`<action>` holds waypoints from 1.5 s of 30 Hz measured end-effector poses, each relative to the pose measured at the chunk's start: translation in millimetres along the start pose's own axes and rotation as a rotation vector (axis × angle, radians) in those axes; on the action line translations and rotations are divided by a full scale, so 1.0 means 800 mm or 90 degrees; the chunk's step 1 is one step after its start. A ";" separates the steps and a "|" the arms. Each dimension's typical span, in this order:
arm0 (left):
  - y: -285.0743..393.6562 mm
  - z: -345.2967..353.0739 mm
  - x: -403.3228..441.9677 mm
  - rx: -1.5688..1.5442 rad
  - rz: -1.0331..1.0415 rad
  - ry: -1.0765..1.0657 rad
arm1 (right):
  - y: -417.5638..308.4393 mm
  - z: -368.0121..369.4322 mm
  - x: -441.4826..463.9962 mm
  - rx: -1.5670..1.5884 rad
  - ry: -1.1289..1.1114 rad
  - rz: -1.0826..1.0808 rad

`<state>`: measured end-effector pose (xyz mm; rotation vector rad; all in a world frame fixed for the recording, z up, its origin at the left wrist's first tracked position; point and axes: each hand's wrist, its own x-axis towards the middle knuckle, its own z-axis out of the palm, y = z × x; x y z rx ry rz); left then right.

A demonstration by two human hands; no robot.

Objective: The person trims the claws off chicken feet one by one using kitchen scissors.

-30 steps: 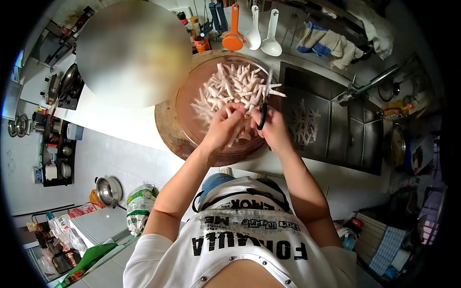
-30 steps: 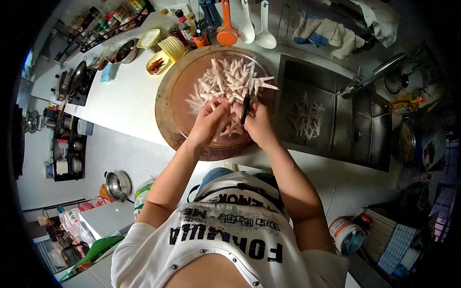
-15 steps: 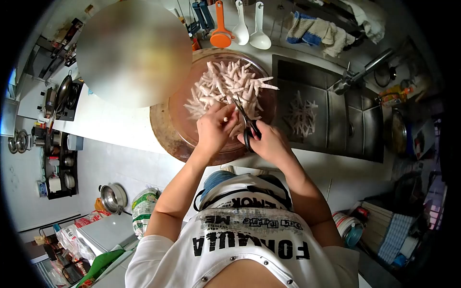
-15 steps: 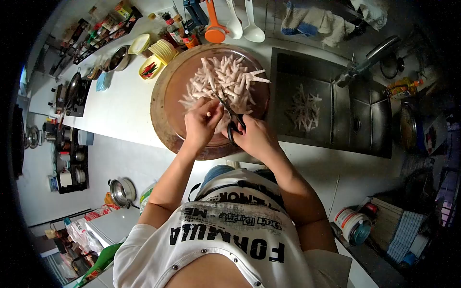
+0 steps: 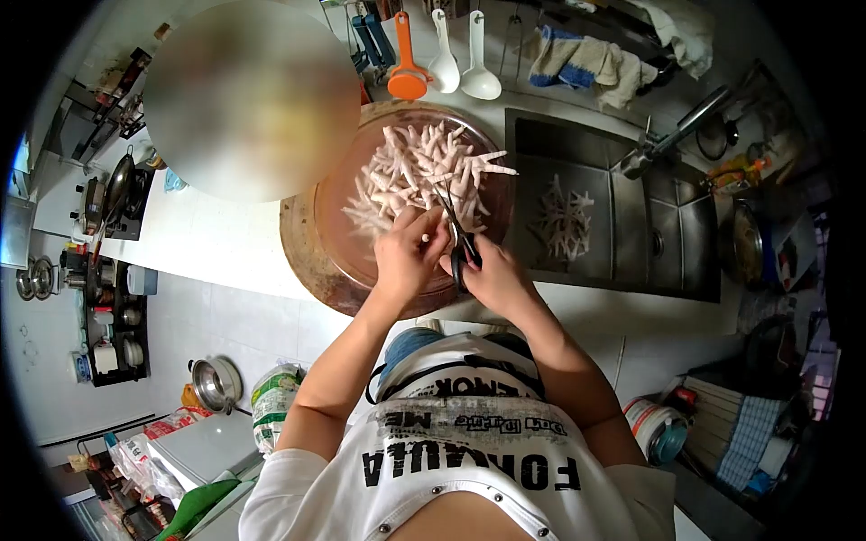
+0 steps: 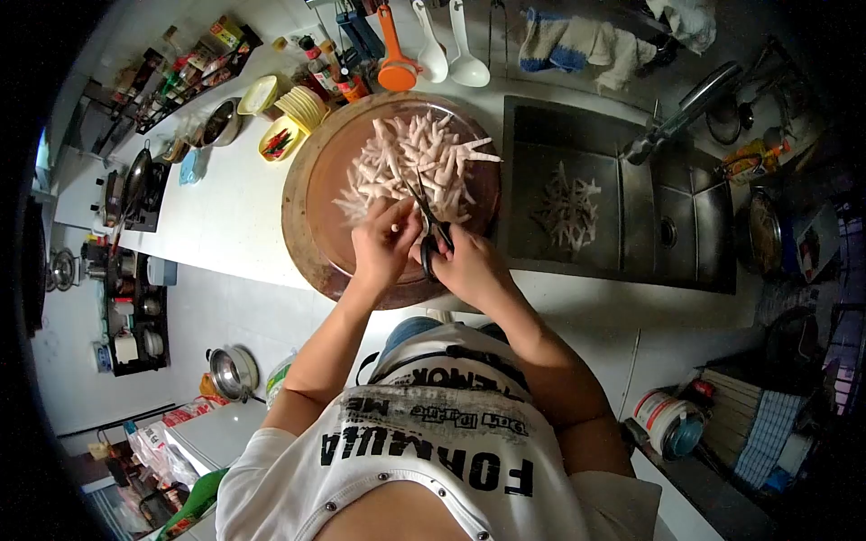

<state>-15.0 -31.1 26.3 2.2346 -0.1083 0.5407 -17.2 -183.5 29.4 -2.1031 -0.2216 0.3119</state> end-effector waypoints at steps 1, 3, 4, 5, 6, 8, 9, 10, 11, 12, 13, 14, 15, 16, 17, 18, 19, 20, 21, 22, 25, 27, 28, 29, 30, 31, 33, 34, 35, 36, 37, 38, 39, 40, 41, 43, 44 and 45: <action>-0.004 -0.003 0.002 0.022 0.027 -0.035 | -0.002 -0.004 0.001 -0.001 -0.023 0.020; -0.012 -0.010 0.007 0.044 0.051 -0.070 | -0.003 -0.012 0.001 -0.051 -0.038 0.029; -0.014 -0.014 0.010 0.082 0.099 -0.088 | -0.001 -0.012 0.002 -0.052 -0.041 0.030; -0.016 -0.018 0.013 0.120 0.147 -0.106 | 0.003 -0.010 0.003 -0.080 -0.061 0.044; -0.019 -0.022 0.017 0.121 0.145 -0.105 | 0.007 -0.009 0.004 -0.108 -0.080 0.058; -0.025 -0.027 0.024 0.153 0.175 -0.161 | 0.020 -0.005 0.003 -0.084 -0.091 0.044; -0.033 -0.025 0.025 0.149 0.192 -0.166 | 0.018 -0.005 0.002 -0.060 -0.099 0.031; -0.039 -0.022 0.022 0.149 0.189 -0.167 | 0.015 -0.009 0.002 -0.060 -0.102 0.032; -0.043 -0.019 0.020 0.142 0.160 -0.180 | 0.010 -0.016 0.004 -0.041 -0.145 0.062; -0.044 -0.017 0.020 0.134 0.134 -0.193 | 0.005 -0.020 0.005 -0.022 -0.186 0.092; -0.043 -0.014 0.019 0.133 0.136 -0.195 | 0.013 -0.016 0.006 0.007 -0.179 0.085; -0.039 -0.011 0.017 0.136 0.112 -0.183 | 0.027 -0.009 0.008 0.007 -0.175 0.086; -0.037 -0.008 0.014 0.138 0.085 -0.172 | 0.036 -0.002 0.010 0.072 -0.190 0.111; -0.036 -0.006 0.013 0.135 0.085 -0.177 | 0.044 0.002 0.009 0.138 -0.204 0.136; -0.034 -0.004 0.010 0.126 0.053 -0.175 | 0.053 0.005 0.005 0.140 -0.201 0.144; -0.032 -0.002 0.007 0.117 0.021 -0.176 | 0.048 0.008 0.000 0.238 -0.220 0.174; -0.027 -0.001 0.006 0.123 0.001 -0.176 | 0.043 0.011 -0.006 0.341 -0.235 0.205; -0.025 0.003 0.004 0.118 0.002 -0.192 | 0.036 0.009 -0.012 0.330 -0.233 0.221; -0.024 0.006 0.003 0.058 -0.060 -0.160 | 0.033 0.011 -0.018 0.386 -0.217 0.229; -0.026 0.007 0.006 -0.001 -0.119 -0.121 | 0.030 0.010 -0.020 0.438 -0.202 0.228; -0.049 0.015 0.004 -0.384 -0.345 -0.114 | 0.033 0.002 -0.019 0.364 -0.172 0.237; -0.039 0.011 0.007 -0.803 -0.605 -0.073 | 0.032 -0.003 -0.017 0.352 -0.167 0.207; -0.040 0.009 0.007 -0.803 -0.604 -0.072 | 0.029 -0.005 -0.016 0.342 -0.161 0.179; -0.043 0.005 0.008 -0.889 -0.684 -0.083 | 0.023 -0.007 -0.013 0.323 -0.159 0.197; -0.045 0.002 0.009 -0.974 -0.764 -0.096 | 0.024 -0.003 -0.011 0.323 -0.159 0.196; -0.052 0.005 0.009 -1.032 -0.764 -0.106 | 0.030 0.002 -0.008 0.313 -0.164 0.182; -0.050 0.005 0.006 -1.063 -0.727 -0.092 | 0.039 0.005 -0.001 0.230 -0.192 0.154; -0.048 0.005 0.005 -1.094 -0.690 -0.078 | 0.039 0.006 0.001 0.230 -0.193 0.155; -0.055 0.008 0.003 -1.127 -0.691 -0.091 | 0.038 0.008 0.002 0.142 -0.187 0.135; -0.053 0.009 0.002 -1.128 -0.692 -0.090 | 0.034 0.008 0.003 0.054 -0.180 0.114; -0.049 0.012 0.000 -1.031 -0.704 -0.128 | 0.028 0.006 0.004 0.033 -0.198 0.128; -0.044 0.016 -0.001 -0.935 -0.711 -0.164 | 0.023 0.004 0.004 0.031 -0.199 0.127; -0.026 0.017 -0.002 -0.789 -0.721 -0.185 | 0.018 0.004 0.002 0.046 -0.187 0.114; 0.000 0.014 0.000 -0.803 -0.761 -0.143 | 0.012 0.002 0.000 0.062 -0.175 0.103; -0.001 0.013 -0.003 -0.814 -0.729 -0.147 | 0.006 0.000 -0.001 0.062 -0.177 0.102; -0.008 0.013 -0.006 -0.825 -0.697 -0.149 | -0.007 -0.008 -0.002 -0.005 -0.132 0.112; -0.013 0.011 -0.005 -0.707 -0.602 -0.162 | -0.009 -0.009 -0.003 -0.005 -0.133 0.111; -0.015 0.010 -0.005 -0.588 -0.508 -0.173 | -0.012 -0.010 -0.006 -0.093 -0.090 0.094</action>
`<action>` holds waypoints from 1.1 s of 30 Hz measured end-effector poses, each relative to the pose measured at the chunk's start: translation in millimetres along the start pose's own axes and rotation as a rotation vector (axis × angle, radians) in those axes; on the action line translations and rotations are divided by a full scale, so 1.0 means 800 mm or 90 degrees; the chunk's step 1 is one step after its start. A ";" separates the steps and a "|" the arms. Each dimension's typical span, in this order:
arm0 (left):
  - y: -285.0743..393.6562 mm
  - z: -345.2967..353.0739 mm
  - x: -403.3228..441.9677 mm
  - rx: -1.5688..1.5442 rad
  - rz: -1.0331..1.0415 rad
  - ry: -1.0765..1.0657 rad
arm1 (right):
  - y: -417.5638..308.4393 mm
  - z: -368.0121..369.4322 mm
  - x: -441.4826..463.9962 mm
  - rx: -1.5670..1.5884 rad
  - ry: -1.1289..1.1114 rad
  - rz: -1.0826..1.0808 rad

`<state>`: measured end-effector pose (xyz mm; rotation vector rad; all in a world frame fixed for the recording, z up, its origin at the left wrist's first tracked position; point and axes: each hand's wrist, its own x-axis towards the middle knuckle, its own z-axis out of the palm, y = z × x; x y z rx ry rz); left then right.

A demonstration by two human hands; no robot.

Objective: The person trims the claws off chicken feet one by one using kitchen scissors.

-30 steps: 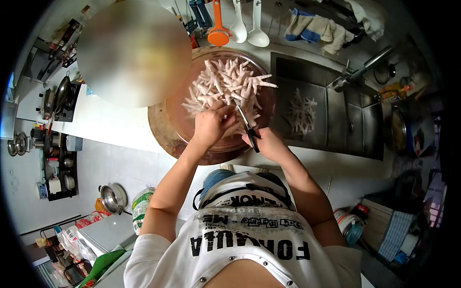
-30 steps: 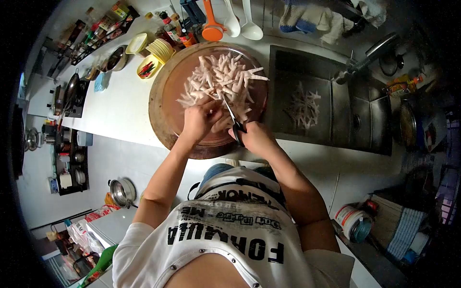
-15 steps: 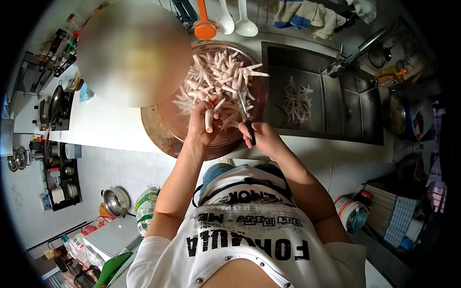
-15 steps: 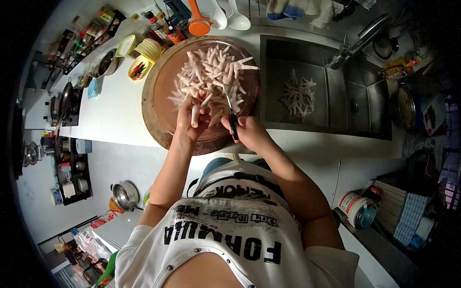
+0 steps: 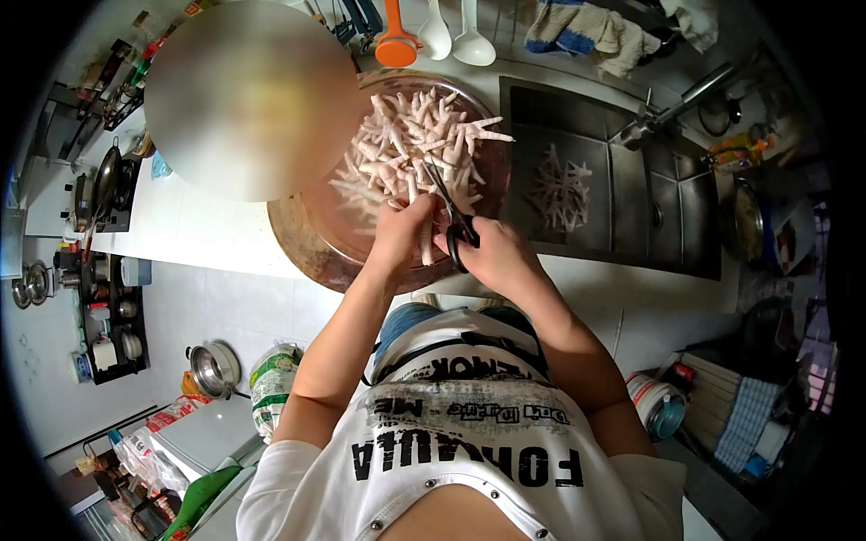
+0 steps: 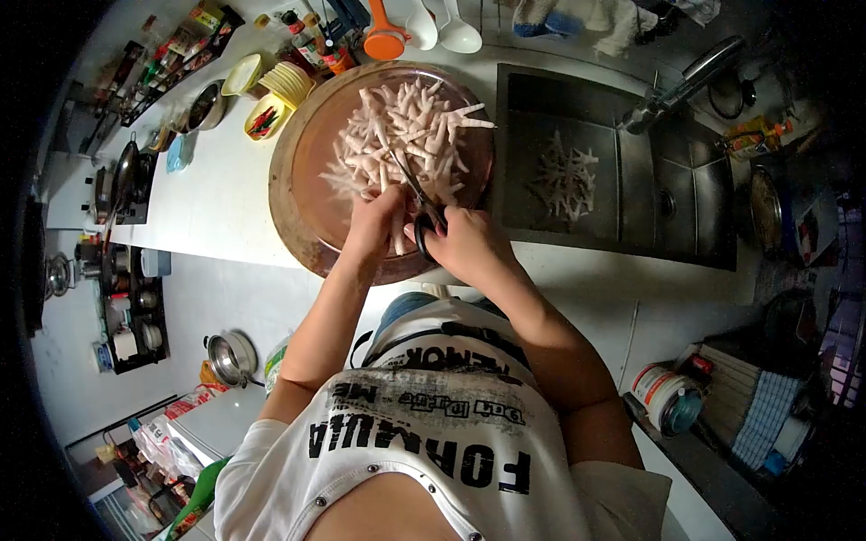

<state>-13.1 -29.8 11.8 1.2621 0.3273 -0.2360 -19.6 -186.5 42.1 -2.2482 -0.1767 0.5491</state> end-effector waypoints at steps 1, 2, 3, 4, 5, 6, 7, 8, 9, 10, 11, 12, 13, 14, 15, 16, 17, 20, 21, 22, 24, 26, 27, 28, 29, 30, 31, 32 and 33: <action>0.001 0.000 -0.001 0.000 0.000 0.001 | -0.004 -0.003 -0.003 -0.084 0.051 -0.008; 0.003 0.000 -0.004 0.058 0.037 0.004 | -0.011 -0.009 -0.005 -0.091 0.032 0.023; 0.004 0.000 -0.005 0.117 0.074 0.007 | -0.009 -0.008 -0.005 -0.091 0.032 0.023; 0.004 -0.002 -0.006 0.143 0.080 -0.007 | -0.005 -0.006 -0.004 -0.124 0.039 0.006; 0.003 -0.001 -0.008 0.144 0.079 -0.008 | -0.001 -0.006 -0.005 -0.157 0.046 -0.012; 0.004 0.000 -0.010 0.154 0.094 -0.003 | -0.001 -0.007 -0.005 -0.157 0.047 -0.011; 0.004 0.000 -0.011 0.165 0.110 0.001 | 0.000 -0.008 -0.005 -0.170 0.043 -0.018; -0.001 -0.003 -0.009 0.165 0.109 0.000 | 0.000 -0.009 -0.006 -0.183 0.038 -0.025; -0.004 -0.008 -0.007 0.246 0.142 0.002 | -0.001 -0.011 -0.006 -0.183 0.038 -0.025; -0.005 -0.014 -0.005 0.327 0.175 0.004 | -0.001 -0.014 -0.008 -0.186 0.027 -0.036; -0.004 -0.020 -0.004 0.328 0.174 0.004 | -0.002 -0.017 -0.009 -0.190 0.016 -0.048; 0.006 -0.022 -0.006 0.450 0.257 -0.029 | -0.002 -0.019 -0.009 -0.189 0.015 -0.047; 0.012 -0.025 -0.006 0.572 0.340 -0.064 | -0.001 -0.021 -0.010 -0.197 -0.004 -0.057; 0.012 -0.029 -0.005 0.572 0.338 -0.064 | 0.000 -0.021 -0.011 -0.203 -0.024 -0.066; 0.011 -0.032 -0.002 0.589 0.372 -0.087 | 0.001 -0.021 -0.011 -0.203 -0.024 -0.066; 0.011 -0.035 0.000 0.606 0.406 -0.109 | 0.004 -0.019 -0.012 -0.179 -0.019 -0.077; 0.012 -0.036 0.001 0.607 0.405 -0.108 | 0.006 -0.017 -0.012 -0.155 -0.014 -0.088; 0.010 -0.038 0.006 0.639 0.417 -0.096 | 0.012 -0.013 -0.010 -0.156 -0.053 -0.054; 0.005 -0.037 0.008 0.641 0.403 -0.097 | 0.016 -0.010 -0.008 -0.155 -0.054 -0.054; 0.002 -0.035 0.010 0.644 0.389 -0.099 | 0.022 -0.006 -0.004 -0.158 -0.042 -0.046; 0.002 -0.030 0.012 0.633 0.284 -0.089 | 0.032 0.001 -0.001 -0.161 -0.027 -0.036; 0.001 -0.028 0.018 0.620 0.182 -0.075 | 0.040 0.005 -0.002 0.092 -0.090 0.039; -0.001 -0.028 0.022 0.589 0.127 -0.065 | 0.045 0.005 -0.003 0.090 -0.089 0.039; -0.003 -0.028 0.025 0.558 0.072 -0.055 | 0.051 0.003 -0.005 0.272 -0.076 0.042; -0.006 -0.023 0.028 0.557 0.074 -0.055 | 0.056 -0.002 -0.007 0.454 -0.062 0.043; -0.001 -0.004 0.026 0.419 0.040 -0.078 | 0.062 -0.015 -0.007 0.455 -0.039 0.073; -0.001 0.015 0.025 0.280 0.007 -0.096 | 0.072 -0.024 -0.007 0.537 0.006 0.067; -0.005 0.036 0.032 0.234 0.040 -0.146 | 0.085 -0.032 -0.006 0.604 0.060 0.022; -0.008 0.058 0.043 0.187 0.075 -0.195 | 0.102 -0.045 -0.006 0.614 0.059 -0.012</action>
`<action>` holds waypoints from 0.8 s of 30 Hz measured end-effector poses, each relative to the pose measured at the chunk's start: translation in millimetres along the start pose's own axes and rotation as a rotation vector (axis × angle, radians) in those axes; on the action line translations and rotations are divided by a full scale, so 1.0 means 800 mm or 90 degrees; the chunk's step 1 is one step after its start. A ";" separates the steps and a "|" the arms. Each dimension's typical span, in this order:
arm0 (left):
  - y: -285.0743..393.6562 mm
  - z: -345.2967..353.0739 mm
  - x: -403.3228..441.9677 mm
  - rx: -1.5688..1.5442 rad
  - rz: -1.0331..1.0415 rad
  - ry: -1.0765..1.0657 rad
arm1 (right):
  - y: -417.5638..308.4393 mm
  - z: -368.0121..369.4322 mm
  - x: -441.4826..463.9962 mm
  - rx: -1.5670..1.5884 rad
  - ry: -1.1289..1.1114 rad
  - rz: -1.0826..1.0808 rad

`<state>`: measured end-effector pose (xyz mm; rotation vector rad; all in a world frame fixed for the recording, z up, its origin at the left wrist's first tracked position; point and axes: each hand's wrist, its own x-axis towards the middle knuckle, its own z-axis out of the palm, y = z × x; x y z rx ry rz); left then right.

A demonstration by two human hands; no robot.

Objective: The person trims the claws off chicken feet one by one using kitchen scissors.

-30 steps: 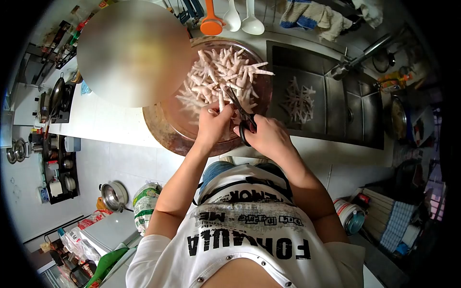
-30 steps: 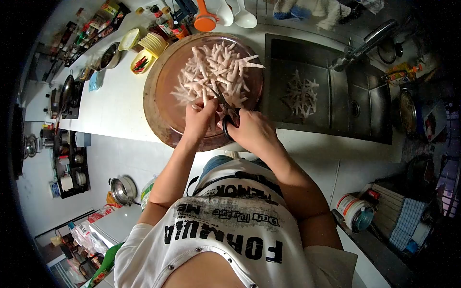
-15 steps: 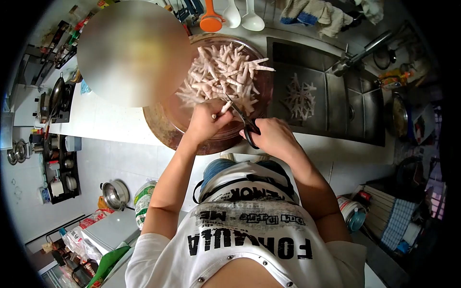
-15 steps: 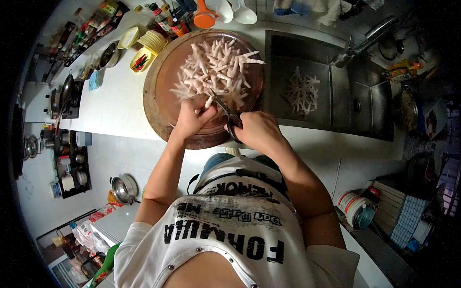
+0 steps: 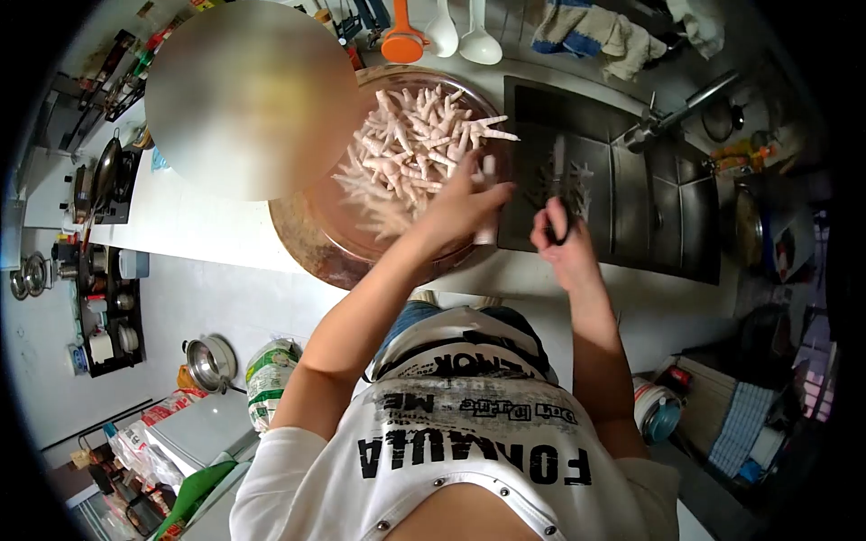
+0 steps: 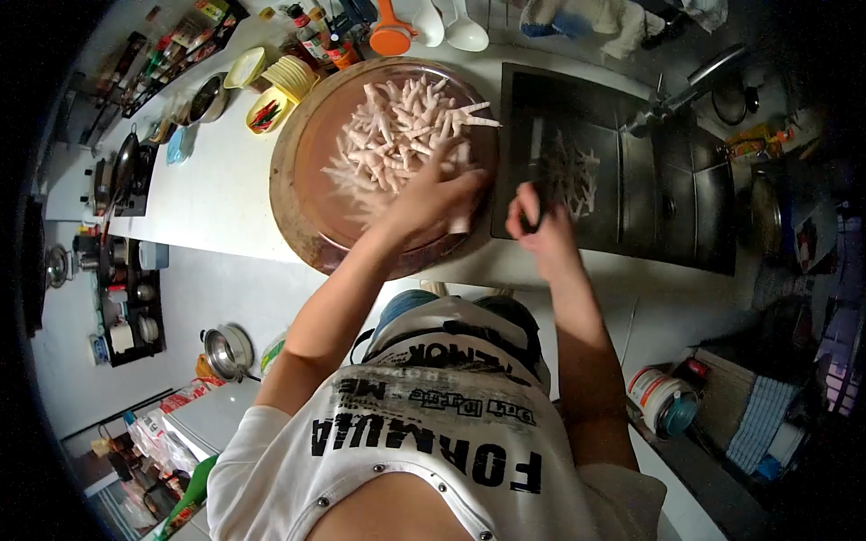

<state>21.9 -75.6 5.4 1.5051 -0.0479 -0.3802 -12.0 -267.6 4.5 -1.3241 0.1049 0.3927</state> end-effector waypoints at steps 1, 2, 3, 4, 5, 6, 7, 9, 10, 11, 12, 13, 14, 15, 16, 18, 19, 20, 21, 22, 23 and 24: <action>0.002 0.015 0.013 -0.002 0.004 0.006 | -0.011 -0.008 -0.003 0.123 0.035 0.031; 0.005 0.029 0.025 0.013 0.031 -0.011 | -0.013 -0.023 -0.003 0.188 0.060 0.053; 0.009 0.041 0.035 0.028 0.058 -0.029 | -0.019 -0.029 -0.006 0.225 0.082 0.043; 0.011 0.045 0.041 0.045 0.084 -0.048 | -0.025 -0.034 -0.011 0.263 0.105 0.034; 0.010 0.045 0.040 0.219 0.195 0.074 | -0.026 -0.044 -0.014 0.277 0.086 0.025; 0.020 0.036 0.030 0.220 0.197 0.076 | -0.024 -0.056 -0.016 0.293 0.068 0.016; 0.040 0.015 0.012 0.388 0.225 0.069 | -0.019 -0.069 -0.018 0.289 0.039 0.015; 0.040 -0.032 -0.013 0.679 0.256 0.136 | -0.008 -0.078 -0.021 0.294 0.041 0.020; 0.020 -0.057 -0.019 0.800 0.258 0.214 | -0.007 -0.081 -0.023 0.296 0.044 0.030; 0.008 -0.080 -0.024 0.886 0.226 0.242 | -0.007 -0.069 -0.023 0.303 0.152 0.047; -0.001 -0.100 -0.027 0.972 0.191 0.270 | -0.005 -0.065 -0.023 0.294 0.164 0.048; -0.011 -0.116 -0.034 0.987 0.187 0.233 | -0.005 -0.062 -0.023 0.268 0.142 0.044; -0.018 -0.126 -0.040 1.001 0.181 0.195 | -0.004 -0.059 -0.024 0.241 0.121 0.043; -0.014 -0.128 -0.043 1.067 0.168 0.143 | -0.002 -0.056 -0.021 0.214 0.118 0.043; -0.012 -0.125 -0.043 1.067 0.167 0.144 | -0.004 -0.052 -0.019 0.194 0.103 0.059; -0.004 -0.117 -0.043 1.109 0.008 0.006 | -0.012 -0.034 -0.016 0.140 0.098 0.048; -0.003 -0.119 -0.045 1.121 0.029 0.004 | -0.017 -0.028 -0.014 0.109 0.080 0.046; -0.006 -0.125 -0.051 1.117 0.019 0.018 | -0.025 -0.013 -0.013 0.070 0.061 0.044; -0.002 -0.128 -0.054 0.934 0.073 0.104 | -0.024 -0.006 -0.010 0.049 0.046 0.052; 0.002 -0.129 -0.057 0.747 0.123 0.182 | -0.023 0.000 -0.009 0.029 0.033 0.060; 0.003 -0.123 -0.062 0.491 0.084 0.233 | -0.022 0.012 -0.007 0.005 0.034 0.062; 0.001 -0.120 -0.061 0.490 0.083 0.237 | -0.017 0.019 -0.002 -0.039 -0.040 -0.005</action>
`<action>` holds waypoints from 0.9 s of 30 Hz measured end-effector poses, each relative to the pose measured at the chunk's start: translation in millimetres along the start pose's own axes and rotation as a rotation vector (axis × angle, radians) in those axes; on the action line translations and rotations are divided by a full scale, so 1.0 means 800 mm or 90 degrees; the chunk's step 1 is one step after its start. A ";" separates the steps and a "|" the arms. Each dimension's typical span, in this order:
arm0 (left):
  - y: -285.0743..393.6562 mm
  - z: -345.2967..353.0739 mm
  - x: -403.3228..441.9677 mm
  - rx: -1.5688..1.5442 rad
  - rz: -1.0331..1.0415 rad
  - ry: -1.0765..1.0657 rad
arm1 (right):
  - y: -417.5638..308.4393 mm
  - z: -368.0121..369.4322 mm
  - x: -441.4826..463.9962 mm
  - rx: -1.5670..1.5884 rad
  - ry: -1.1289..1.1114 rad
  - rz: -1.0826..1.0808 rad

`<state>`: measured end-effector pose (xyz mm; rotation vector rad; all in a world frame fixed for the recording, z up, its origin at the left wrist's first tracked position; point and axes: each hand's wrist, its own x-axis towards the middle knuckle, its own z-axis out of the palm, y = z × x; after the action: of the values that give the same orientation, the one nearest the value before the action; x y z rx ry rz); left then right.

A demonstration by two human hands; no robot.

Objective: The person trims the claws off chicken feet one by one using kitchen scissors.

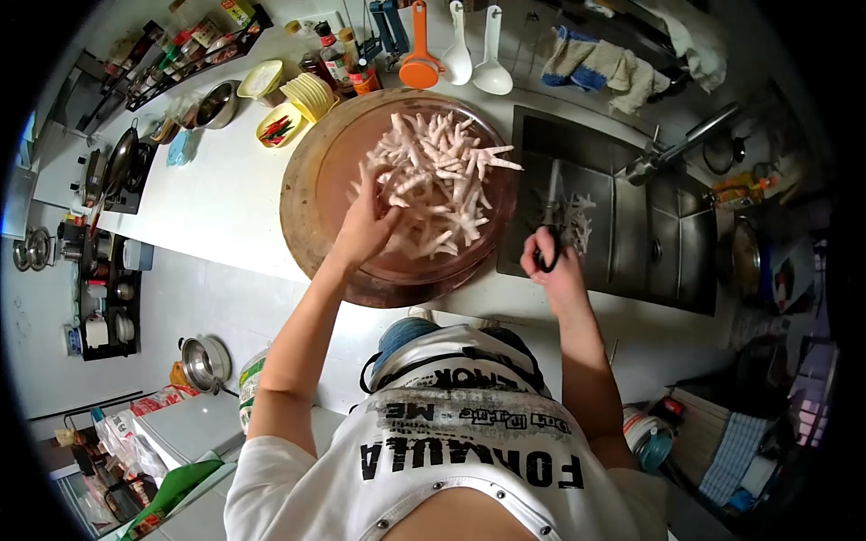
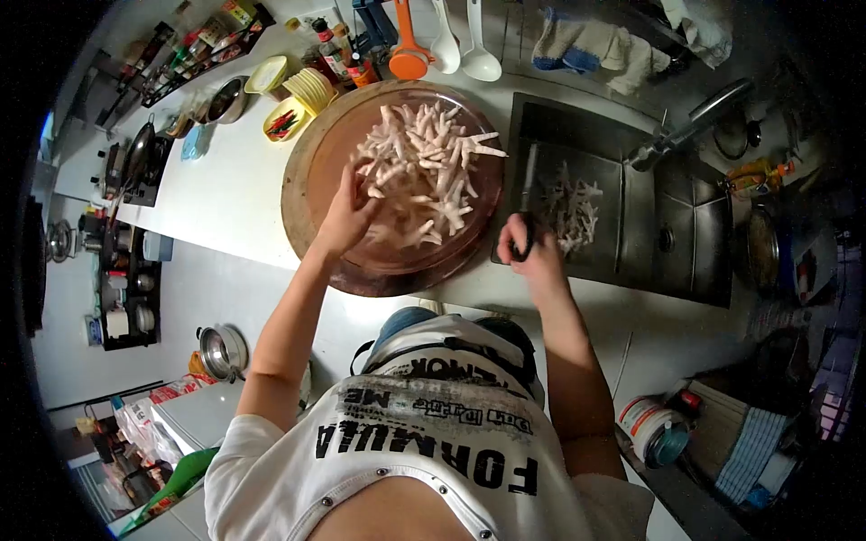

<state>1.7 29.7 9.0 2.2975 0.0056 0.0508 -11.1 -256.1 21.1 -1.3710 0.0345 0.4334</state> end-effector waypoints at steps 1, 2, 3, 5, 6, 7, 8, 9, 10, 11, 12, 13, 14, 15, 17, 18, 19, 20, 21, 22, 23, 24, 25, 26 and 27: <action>-0.001 0.003 0.001 -0.212 -0.033 0.001 | 0.003 0.009 0.004 -0.033 -0.011 0.032; -0.006 0.005 0.002 -0.423 -0.065 0.002 | 0.006 0.022 0.007 -0.067 -0.023 0.064; -0.002 0.003 0.006 -0.464 -0.057 -0.047 | 0.007 0.035 0.009 -0.087 -0.055 0.037; 0.012 0.007 -0.003 -0.583 -0.141 -0.055 | 0.006 0.055 0.010 -0.107 -0.088 0.011; 0.027 0.007 -0.006 -0.699 -0.227 -0.066 | 0.001 0.062 0.011 -0.225 -0.088 0.009; 0.019 0.015 -0.006 -0.683 -0.223 -0.061 | -0.004 0.069 0.012 -0.342 -0.088 0.006; 0.019 0.016 -0.006 -0.683 -0.224 -0.062 | -0.005 0.075 0.013 -0.459 -0.087 0.004; 0.019 0.016 -0.006 -0.722 -0.198 -0.111 | -0.002 0.080 0.014 -0.475 -0.063 -0.033; 0.019 0.016 -0.006 -0.760 -0.173 -0.160 | -0.001 0.082 0.015 -0.474 -0.063 -0.031; 0.016 0.017 -0.005 -0.760 -0.176 -0.161 | -0.002 0.085 0.017 -0.470 -0.046 -0.033; 0.011 0.020 -0.004 -0.709 -0.177 -0.160 | -0.004 0.087 0.018 -0.466 -0.030 -0.036; 0.007 0.022 -0.002 -0.658 -0.177 -0.160 | -0.011 0.090 0.018 -0.478 -0.025 -0.025; 0.004 0.025 -0.002 -0.608 -0.177 -0.160 | -0.014 0.091 0.018 -0.477 -0.025 -0.023; 0.006 0.025 -0.003 -0.540 -0.154 -0.166 | -0.017 0.091 0.018 -0.507 -0.022 -0.041; 0.014 0.027 -0.006 -0.516 -0.142 -0.157 | -0.017 0.092 0.019 -0.533 -0.015 -0.065; 0.026 0.026 -0.009 -0.492 -0.128 -0.145 | -0.018 0.093 0.019 -0.532 -0.012 -0.063; 0.062 0.020 -0.017 -0.548 -0.151 -0.106 | -0.021 0.093 0.019 -0.548 -0.017 -0.070; 0.060 0.023 -0.016 -0.547 -0.151 -0.109 | -0.025 0.094 0.019 -0.564 -0.022 -0.077; 0.056 0.028 -0.016 -0.538 -0.130 -0.095 | -0.032 0.096 0.017 -0.584 -0.023 -0.055; 0.053 0.031 -0.015 -0.529 -0.109 -0.080 | -0.029 0.095 0.017 -0.582 -0.021 -0.052; 0.049 0.032 -0.015 -0.528 -0.110 -0.083 | -0.024 0.094 0.019 -0.618 -0.015 -0.066; 0.044 0.030 -0.016 -0.358 -0.085 -0.086 | -0.021 0.093 0.019 -0.655 -0.009 -0.080; 0.042 0.028 -0.017 -0.188 -0.059 -0.088 | -0.020 0.092 0.019 -0.654 -0.008 -0.078; 0.041 0.026 -0.018 -0.187 -0.059 -0.089 | -0.020 0.092 0.019 -0.697 -0.010 -0.084; 0.043 0.023 -0.018 -0.073 0.014 -0.054 | -0.020 0.091 0.019 -0.740 -0.014 -0.090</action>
<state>-12.5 -6.9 22.0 2.1833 -0.0645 -0.0335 -8.2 -184.6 47.0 -2.4871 -0.3860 0.3463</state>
